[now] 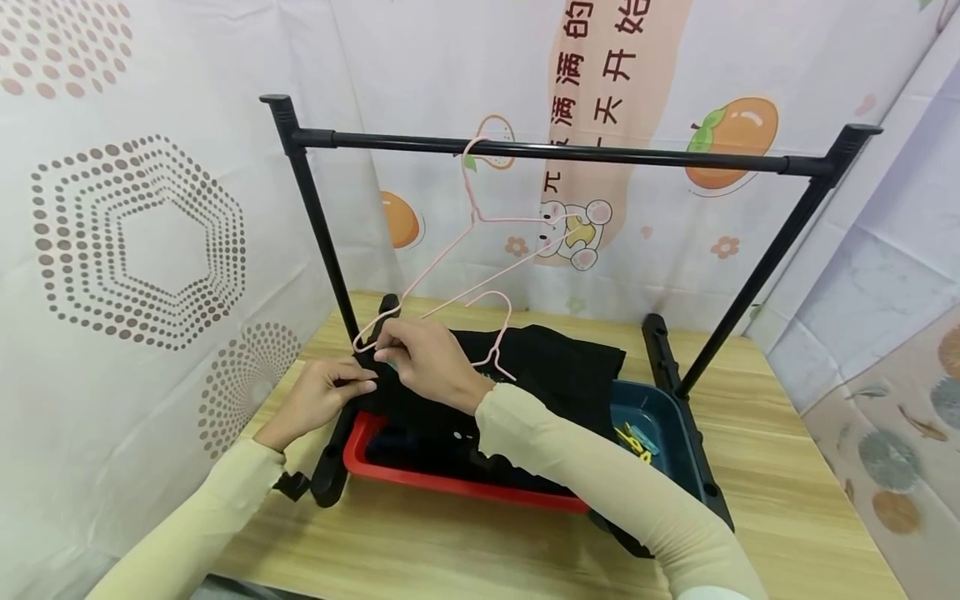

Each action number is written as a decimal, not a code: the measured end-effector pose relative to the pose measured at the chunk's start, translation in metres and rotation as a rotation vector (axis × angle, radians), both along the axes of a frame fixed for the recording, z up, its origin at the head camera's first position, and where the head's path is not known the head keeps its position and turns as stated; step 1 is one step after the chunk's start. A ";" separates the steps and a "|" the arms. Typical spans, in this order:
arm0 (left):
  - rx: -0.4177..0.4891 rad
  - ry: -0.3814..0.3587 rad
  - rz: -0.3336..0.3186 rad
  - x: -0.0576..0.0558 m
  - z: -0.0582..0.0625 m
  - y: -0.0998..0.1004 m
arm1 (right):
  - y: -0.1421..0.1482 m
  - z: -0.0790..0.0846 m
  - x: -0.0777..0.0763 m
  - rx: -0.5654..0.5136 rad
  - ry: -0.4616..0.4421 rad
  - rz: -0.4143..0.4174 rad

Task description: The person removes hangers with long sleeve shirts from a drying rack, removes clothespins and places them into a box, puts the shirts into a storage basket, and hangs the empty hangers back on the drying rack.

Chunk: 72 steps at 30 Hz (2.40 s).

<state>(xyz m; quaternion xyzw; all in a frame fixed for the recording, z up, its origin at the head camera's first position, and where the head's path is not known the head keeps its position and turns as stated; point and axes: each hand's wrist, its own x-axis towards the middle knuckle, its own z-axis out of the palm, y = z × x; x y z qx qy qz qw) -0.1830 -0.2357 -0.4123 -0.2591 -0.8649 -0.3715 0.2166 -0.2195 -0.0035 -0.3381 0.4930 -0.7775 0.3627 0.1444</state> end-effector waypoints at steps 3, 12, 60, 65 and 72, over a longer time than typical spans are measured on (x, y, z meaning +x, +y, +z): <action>0.000 -0.008 0.002 0.000 0.002 0.000 | 0.003 0.003 0.001 0.032 -0.047 -0.018; -0.003 0.009 0.006 -0.002 -0.001 0.000 | 0.012 0.005 0.001 0.137 -0.133 -0.065; 0.025 -0.017 0.032 0.003 -0.010 -0.009 | 0.092 -0.002 0.002 0.110 -0.234 -0.141; 0.028 -0.017 0.030 0.001 -0.013 -0.010 | 0.099 -0.004 0.000 0.108 -0.224 -0.142; 0.041 -0.029 0.034 0.001 -0.012 -0.010 | 0.110 -0.006 -0.002 0.105 -0.221 -0.170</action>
